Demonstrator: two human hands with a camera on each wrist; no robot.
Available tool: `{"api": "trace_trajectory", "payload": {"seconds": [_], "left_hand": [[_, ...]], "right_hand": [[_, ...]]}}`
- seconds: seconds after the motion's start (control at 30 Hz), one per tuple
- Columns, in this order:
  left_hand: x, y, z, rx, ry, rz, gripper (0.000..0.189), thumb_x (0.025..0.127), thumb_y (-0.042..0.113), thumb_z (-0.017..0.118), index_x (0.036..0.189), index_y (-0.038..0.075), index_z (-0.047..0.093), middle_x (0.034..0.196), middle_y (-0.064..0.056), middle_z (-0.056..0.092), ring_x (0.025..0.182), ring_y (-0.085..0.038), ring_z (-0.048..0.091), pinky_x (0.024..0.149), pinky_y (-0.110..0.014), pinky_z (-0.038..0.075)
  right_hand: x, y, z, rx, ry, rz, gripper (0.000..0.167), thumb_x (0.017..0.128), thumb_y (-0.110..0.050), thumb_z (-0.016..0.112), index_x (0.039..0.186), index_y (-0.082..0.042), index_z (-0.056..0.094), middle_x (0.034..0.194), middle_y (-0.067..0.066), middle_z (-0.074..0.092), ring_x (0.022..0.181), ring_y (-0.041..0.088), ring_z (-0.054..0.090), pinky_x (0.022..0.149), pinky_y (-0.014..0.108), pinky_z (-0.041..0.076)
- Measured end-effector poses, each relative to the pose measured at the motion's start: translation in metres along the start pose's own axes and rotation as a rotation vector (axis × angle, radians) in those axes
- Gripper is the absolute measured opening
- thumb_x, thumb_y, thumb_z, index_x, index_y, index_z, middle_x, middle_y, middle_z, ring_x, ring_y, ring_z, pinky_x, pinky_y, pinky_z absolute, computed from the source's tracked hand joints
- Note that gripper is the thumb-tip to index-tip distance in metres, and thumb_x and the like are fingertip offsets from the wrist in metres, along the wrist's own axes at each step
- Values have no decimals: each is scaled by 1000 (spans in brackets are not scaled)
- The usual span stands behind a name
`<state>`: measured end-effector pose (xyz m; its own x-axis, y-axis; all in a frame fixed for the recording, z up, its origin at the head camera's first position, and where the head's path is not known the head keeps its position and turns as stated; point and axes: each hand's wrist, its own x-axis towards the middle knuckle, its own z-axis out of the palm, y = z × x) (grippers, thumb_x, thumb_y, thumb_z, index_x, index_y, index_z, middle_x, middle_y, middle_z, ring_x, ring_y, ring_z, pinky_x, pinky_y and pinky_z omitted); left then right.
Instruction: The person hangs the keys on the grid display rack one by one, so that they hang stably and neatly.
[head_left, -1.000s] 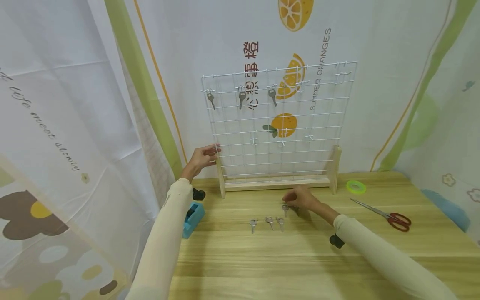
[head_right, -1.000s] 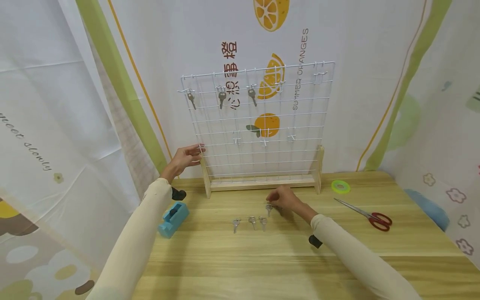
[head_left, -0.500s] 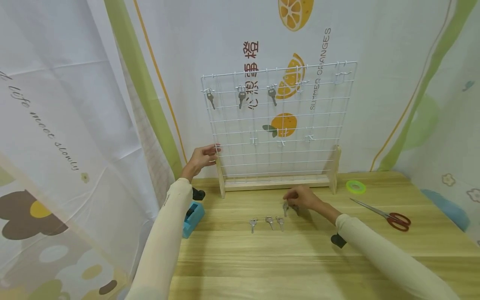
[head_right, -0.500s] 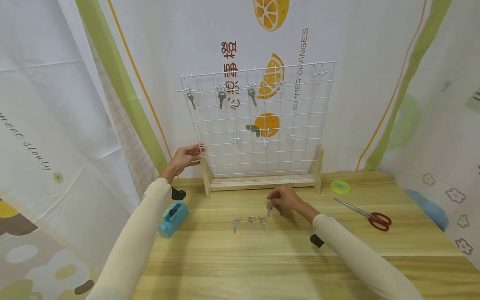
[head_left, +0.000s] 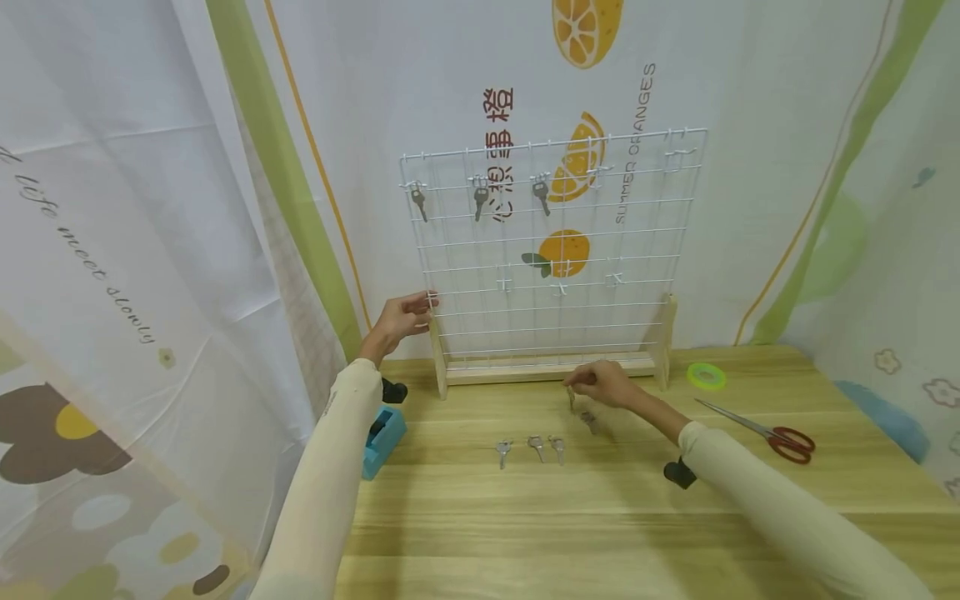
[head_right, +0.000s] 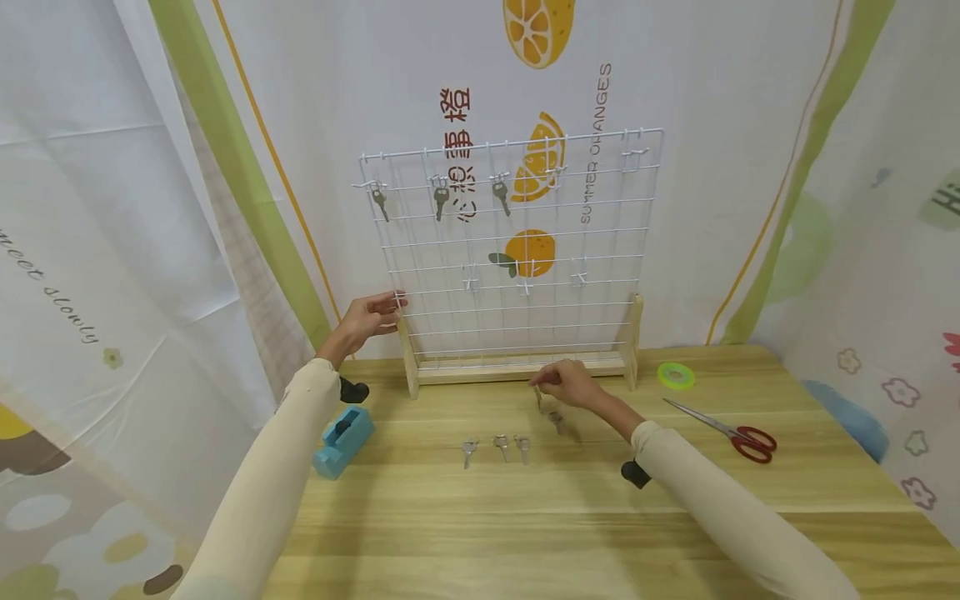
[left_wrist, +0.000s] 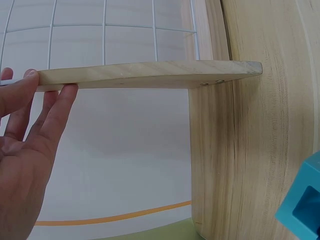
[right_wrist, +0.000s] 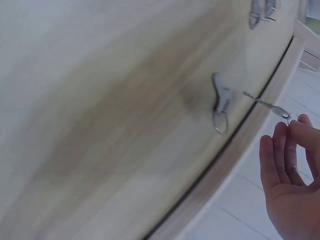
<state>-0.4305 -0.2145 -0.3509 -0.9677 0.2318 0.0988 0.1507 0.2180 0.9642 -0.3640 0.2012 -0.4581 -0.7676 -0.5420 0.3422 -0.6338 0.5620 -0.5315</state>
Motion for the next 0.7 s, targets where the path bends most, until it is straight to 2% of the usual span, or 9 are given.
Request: {"api": "trace_trajectory", "payload": {"seconds": [0.1,0.33,0.57,0.7], "left_hand": [[0,0,0,1,-2,7,52,104,-7,56,155,5,49,152,-21,53,139,-37,52,110,-51,49],[0,0,0,0,-12,9,53,104,-7,55,156,4,47,153,-21,52,141,-36,50,111,-52,48],[-2,1,-2,22,-9,3,51,104,-5,58,154,5,51,153,-19,53,142,-35,50,110,-49,50],[-1,1,-1,18,-15,7,52,104,-5,57,154,5,50,154,-19,52,142,-35,49,110,-51,49]], "right_hand": [[4,-4,-8,-37,35,-8,10,94,2,73,102,3,79,99,17,78,86,31,77,74,33,65],[11,-23,-42,-52,62,39,14,96,0,72,108,3,79,100,18,78,85,31,77,71,36,64],[18,-47,-80,-84,92,56,16,97,0,71,111,3,78,105,19,78,91,35,76,80,44,64],[22,-56,-100,-102,104,77,17,97,-3,72,113,2,78,105,18,78,91,33,76,77,40,64]]}}
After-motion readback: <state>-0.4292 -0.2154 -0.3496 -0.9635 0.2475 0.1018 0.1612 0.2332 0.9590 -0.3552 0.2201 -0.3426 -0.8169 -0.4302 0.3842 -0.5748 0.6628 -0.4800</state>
